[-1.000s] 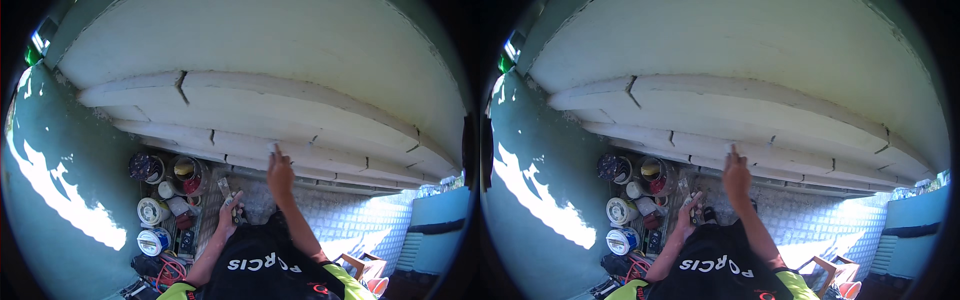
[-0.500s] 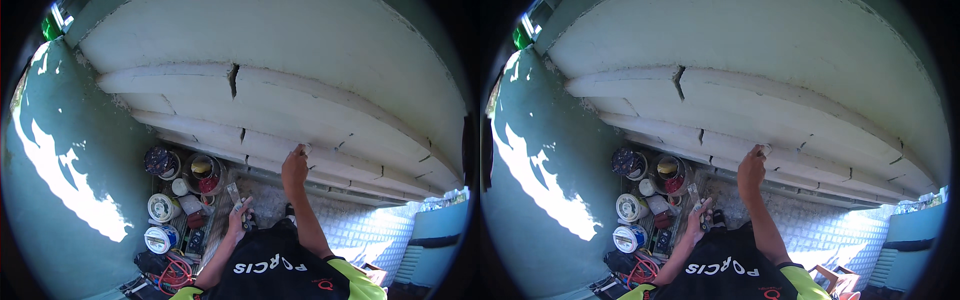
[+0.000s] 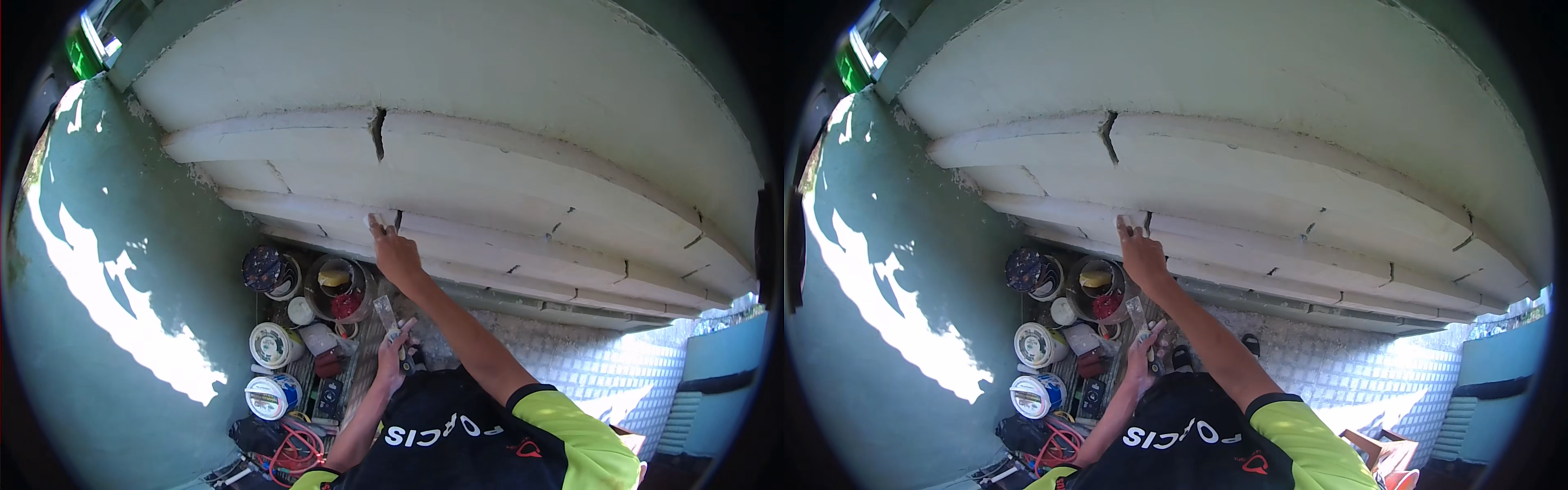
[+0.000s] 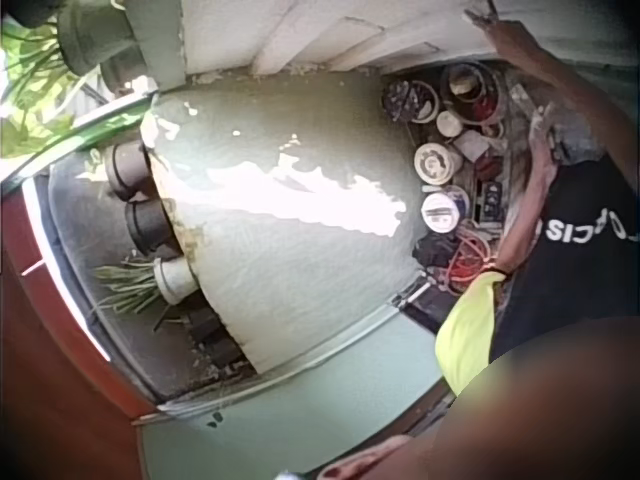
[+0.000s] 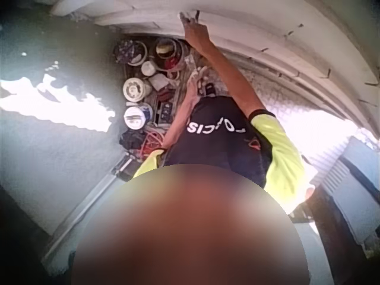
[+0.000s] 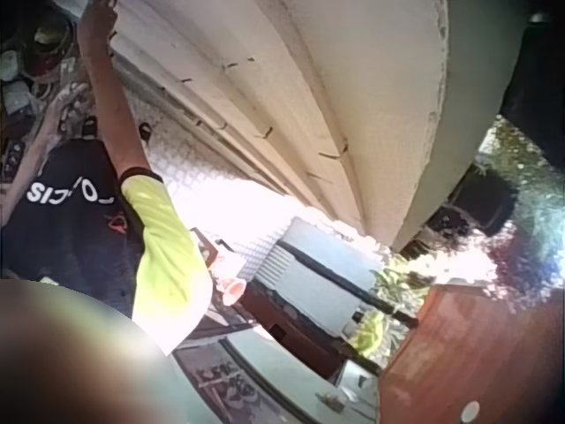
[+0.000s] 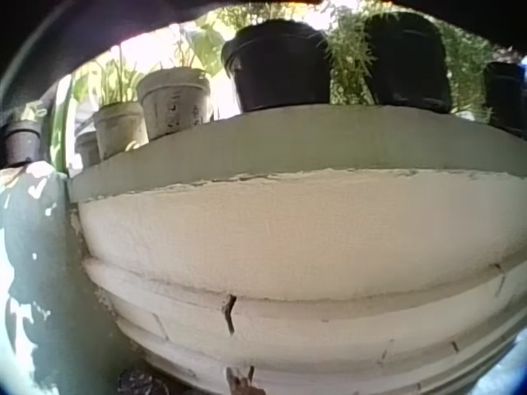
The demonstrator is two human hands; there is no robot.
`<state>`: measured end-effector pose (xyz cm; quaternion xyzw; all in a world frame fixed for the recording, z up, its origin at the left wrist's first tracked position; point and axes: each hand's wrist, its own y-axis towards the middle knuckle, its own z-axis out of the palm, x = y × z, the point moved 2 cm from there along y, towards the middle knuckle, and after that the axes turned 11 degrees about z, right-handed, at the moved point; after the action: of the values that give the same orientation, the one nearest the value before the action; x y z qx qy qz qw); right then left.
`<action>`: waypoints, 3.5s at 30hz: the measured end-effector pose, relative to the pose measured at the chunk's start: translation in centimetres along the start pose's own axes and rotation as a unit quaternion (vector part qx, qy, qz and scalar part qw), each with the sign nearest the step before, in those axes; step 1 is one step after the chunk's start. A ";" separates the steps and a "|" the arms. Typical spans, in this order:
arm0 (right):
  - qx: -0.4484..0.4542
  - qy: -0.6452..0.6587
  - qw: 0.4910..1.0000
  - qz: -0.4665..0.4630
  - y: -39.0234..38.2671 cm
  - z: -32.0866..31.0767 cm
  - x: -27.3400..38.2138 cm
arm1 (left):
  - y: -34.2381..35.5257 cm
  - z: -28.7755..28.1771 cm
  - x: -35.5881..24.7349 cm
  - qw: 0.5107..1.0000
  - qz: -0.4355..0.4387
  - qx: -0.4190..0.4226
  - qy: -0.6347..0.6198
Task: Filling and smoothing cracks in an exterior wall using filler and a putty knife.
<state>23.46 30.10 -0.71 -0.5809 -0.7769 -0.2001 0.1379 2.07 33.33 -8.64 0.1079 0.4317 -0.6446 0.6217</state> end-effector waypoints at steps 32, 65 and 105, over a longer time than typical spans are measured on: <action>-0.273 -0.155 0.847 0.429 -20.0 -18.9 -31.1 | 2.1 2.2 2.5 0.996 0.011 -0.087 0.020; -0.235 -0.151 0.809 0.517 -21.8 -23.1 -35.6 | 1.7 10.7 10.6 0.985 -0.019 0.009 0.169; -0.148 -0.048 0.922 0.355 -14.1 -13.5 -18.4 | 2.0 -0.8 2.3 0.991 0.079 -0.078 0.080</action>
<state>14.96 4.68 0.79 -0.8416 -0.4865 -0.2225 0.0745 3.09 32.59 -11.53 0.1443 0.5193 -0.5470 0.6405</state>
